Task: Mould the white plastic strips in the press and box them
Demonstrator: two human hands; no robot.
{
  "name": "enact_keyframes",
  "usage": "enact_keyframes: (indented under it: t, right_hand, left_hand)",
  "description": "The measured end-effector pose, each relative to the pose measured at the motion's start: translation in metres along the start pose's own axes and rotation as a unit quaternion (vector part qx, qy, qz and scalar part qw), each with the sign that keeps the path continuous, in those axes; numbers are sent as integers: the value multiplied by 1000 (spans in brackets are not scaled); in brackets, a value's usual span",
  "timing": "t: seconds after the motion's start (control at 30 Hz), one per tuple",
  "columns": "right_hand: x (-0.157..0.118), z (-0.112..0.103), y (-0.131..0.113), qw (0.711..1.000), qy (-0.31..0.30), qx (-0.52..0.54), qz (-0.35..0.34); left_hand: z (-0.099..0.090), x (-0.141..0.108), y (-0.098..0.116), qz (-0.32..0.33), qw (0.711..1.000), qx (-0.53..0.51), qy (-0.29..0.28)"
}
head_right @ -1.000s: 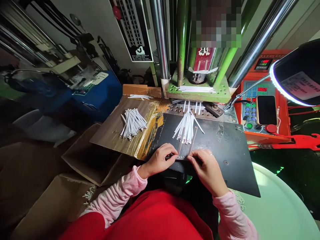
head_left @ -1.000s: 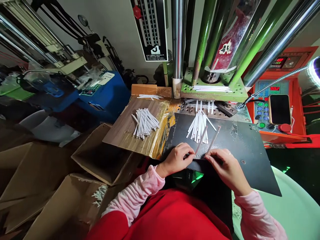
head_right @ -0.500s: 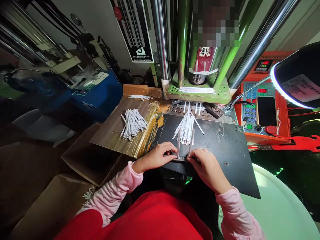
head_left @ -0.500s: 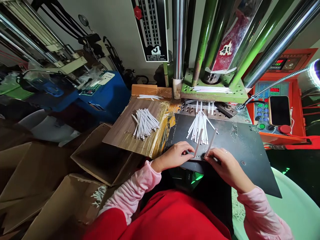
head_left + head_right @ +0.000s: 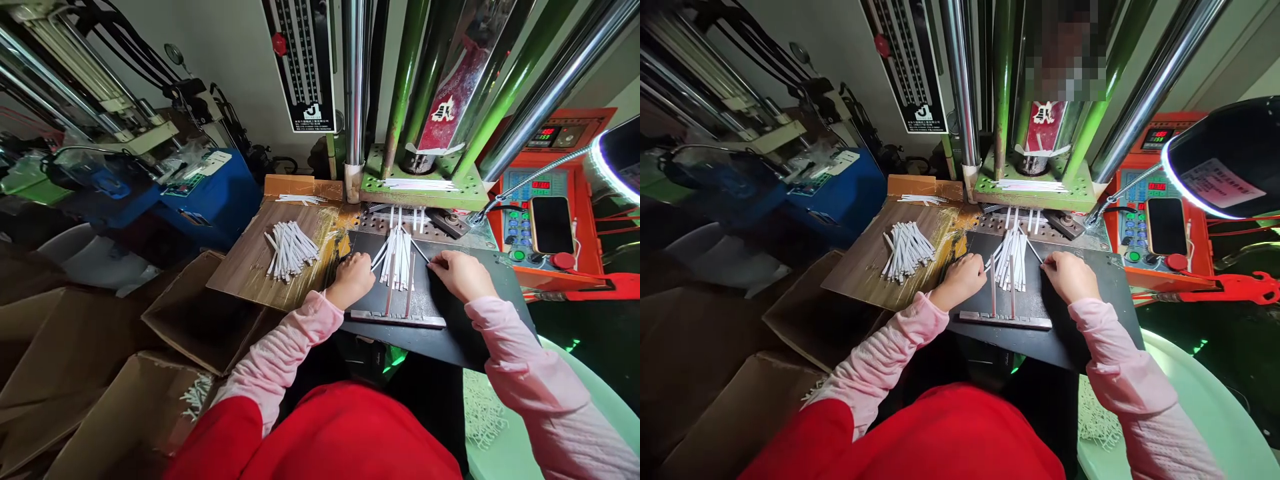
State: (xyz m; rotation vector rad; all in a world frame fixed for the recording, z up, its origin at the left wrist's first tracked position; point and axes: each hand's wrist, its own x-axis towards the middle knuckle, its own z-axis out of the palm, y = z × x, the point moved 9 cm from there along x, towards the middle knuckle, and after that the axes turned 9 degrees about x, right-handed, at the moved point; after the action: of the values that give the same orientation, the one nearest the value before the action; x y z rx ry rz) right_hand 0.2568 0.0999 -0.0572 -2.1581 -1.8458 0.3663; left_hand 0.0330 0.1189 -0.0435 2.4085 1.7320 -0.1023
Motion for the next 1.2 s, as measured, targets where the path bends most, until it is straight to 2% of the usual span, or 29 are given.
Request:
enact_keyframes:
  t: [0.13, 0.27, 0.4, 0.5, 0.57, 0.67, 0.73, 0.8, 0.93, 1.2]
  right_hand:
    - [-3, -9, -9, 999, -14, -44, -15]
    - [-13, -38, 3, 996, -12, -80, -38]
    - [-38, -91, 33, 986, 99, -114, -74]
    - [-63, -109, 53, 984, 154, -71, -52]
    - [-77, -99, 55, 988, 150, 28, -26]
    - [-94, -54, 22, 970, 63, 229, -59]
    - [-104, -24, -8, 946, 13, 306, -104]
    - [-112, -6, -30, 933, 1, 330, -141]
    - [-116, 8, -41, 931, 15, 326, -164]
    - [-116, 10, -39, 929, 8, 320, -183]
  left_hand:
    - [-1, -2, -13, 16, 999, -27, -11]
    - [-4, -8, -27, 24, 998, -53, -8]
    - [-4, -17, -41, 33, 989, -144, -3]
    - [2, -25, -47, 43, 961, -273, 0]
    - [8, -31, -47, 46, 933, -357, -1]
    - [16, -43, -36, 59, 902, -428, 0]
    - [18, -52, -26, 75, 900, -429, 5]
    - [18, -61, -19, 85, 910, -406, 21]
    - [14, -74, -17, 89, 917, -381, 74]
    - [11, -84, -9, 107, 919, -359, 123]
